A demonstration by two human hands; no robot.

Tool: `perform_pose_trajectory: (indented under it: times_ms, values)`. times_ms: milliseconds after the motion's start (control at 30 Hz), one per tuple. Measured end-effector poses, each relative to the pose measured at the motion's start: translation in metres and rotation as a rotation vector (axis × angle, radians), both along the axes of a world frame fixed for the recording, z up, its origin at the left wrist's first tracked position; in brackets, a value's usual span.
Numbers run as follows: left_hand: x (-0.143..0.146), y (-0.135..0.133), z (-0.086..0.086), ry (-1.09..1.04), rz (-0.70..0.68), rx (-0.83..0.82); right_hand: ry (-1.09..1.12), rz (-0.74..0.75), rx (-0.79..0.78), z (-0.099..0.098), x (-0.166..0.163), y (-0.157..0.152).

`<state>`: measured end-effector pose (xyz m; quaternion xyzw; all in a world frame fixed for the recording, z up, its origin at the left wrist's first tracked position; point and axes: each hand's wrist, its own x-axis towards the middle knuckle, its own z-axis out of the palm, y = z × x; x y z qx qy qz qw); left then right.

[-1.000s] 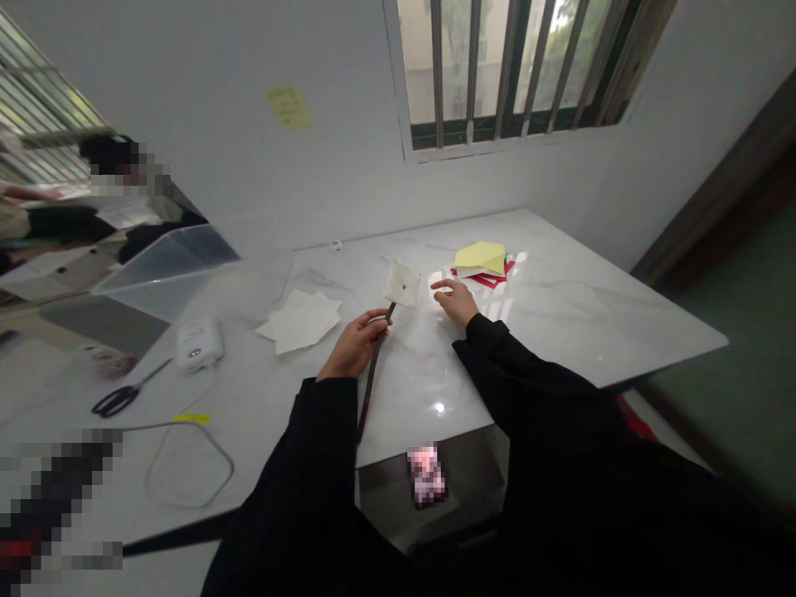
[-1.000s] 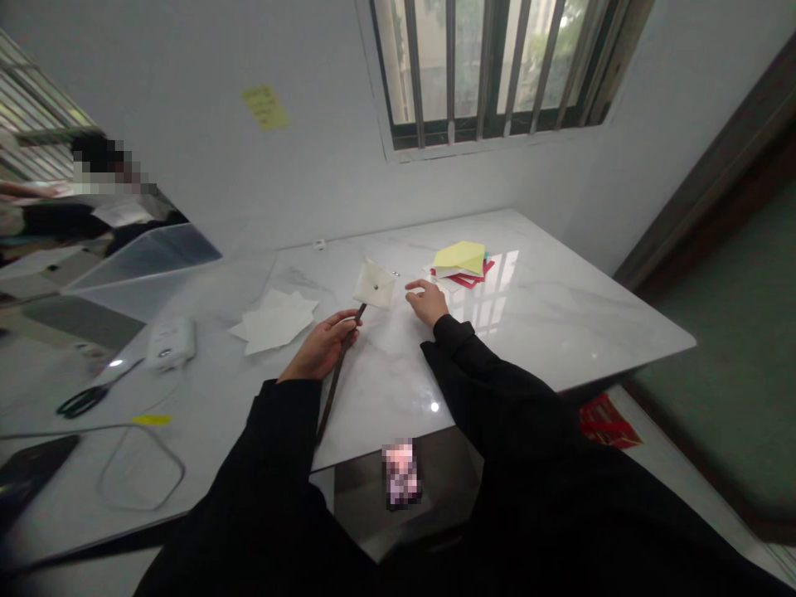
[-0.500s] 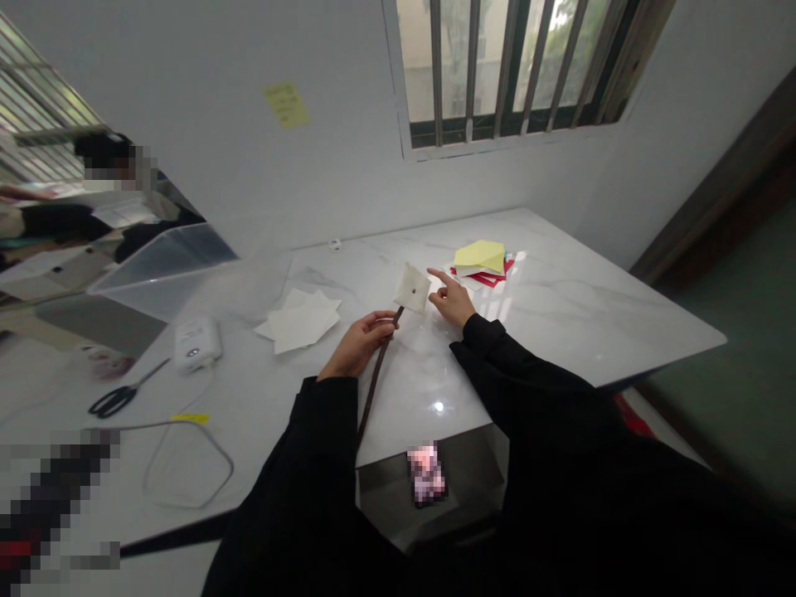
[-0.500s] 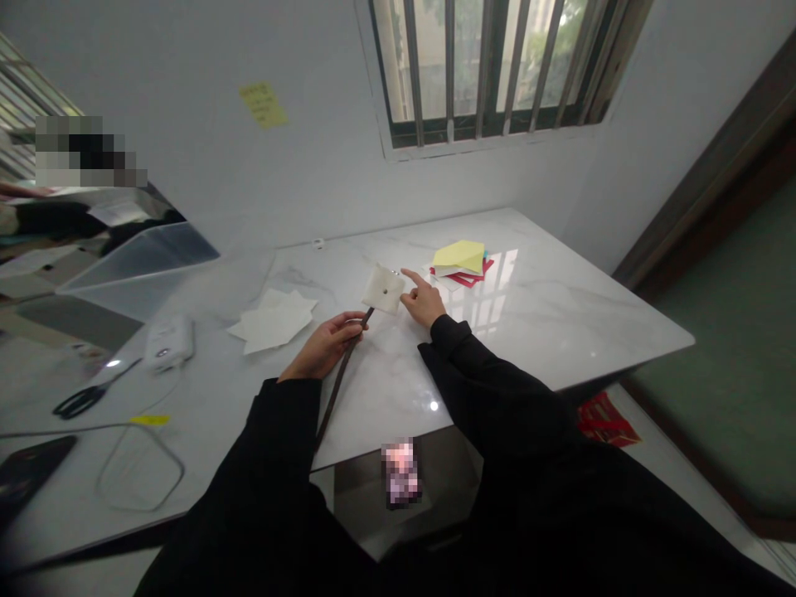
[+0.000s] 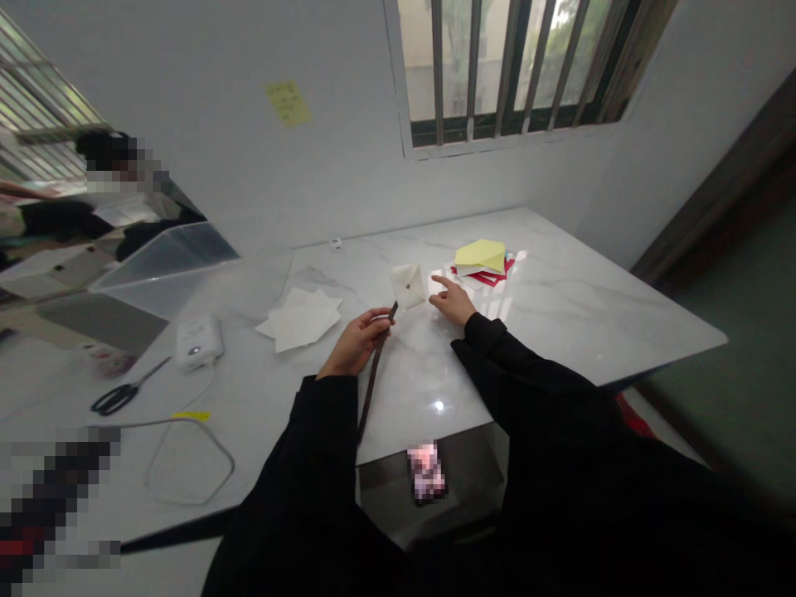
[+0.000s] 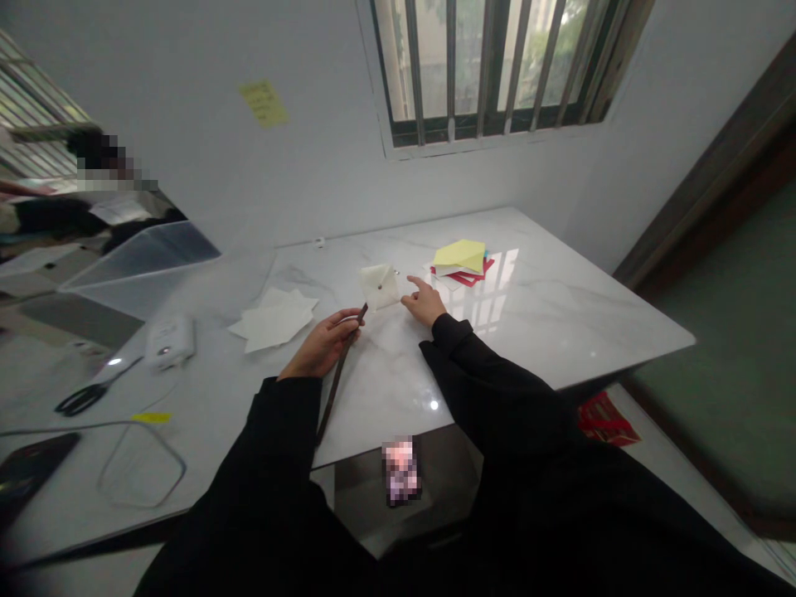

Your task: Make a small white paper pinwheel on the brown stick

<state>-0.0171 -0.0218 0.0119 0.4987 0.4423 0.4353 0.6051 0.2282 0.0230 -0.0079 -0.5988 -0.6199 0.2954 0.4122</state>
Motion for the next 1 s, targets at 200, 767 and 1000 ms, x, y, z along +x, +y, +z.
perform_pose_trajectory:
  times_ms: [200,767,1000]
  values:
    - [0.0015,-0.0015,0.0024,-0.023,0.028,0.003,-0.090,0.187,-0.055,0.0001,0.0020,0.0003]
    - [0.0012,-0.0014,0.0024,0.010,0.031,0.007,-0.082,-0.032,0.005,-0.0038,0.0045,0.0040]
    - [0.0010,-0.0007,0.0003,-0.010,0.028,0.008,0.010,-0.112,0.073,0.0001,0.0054,0.0015]
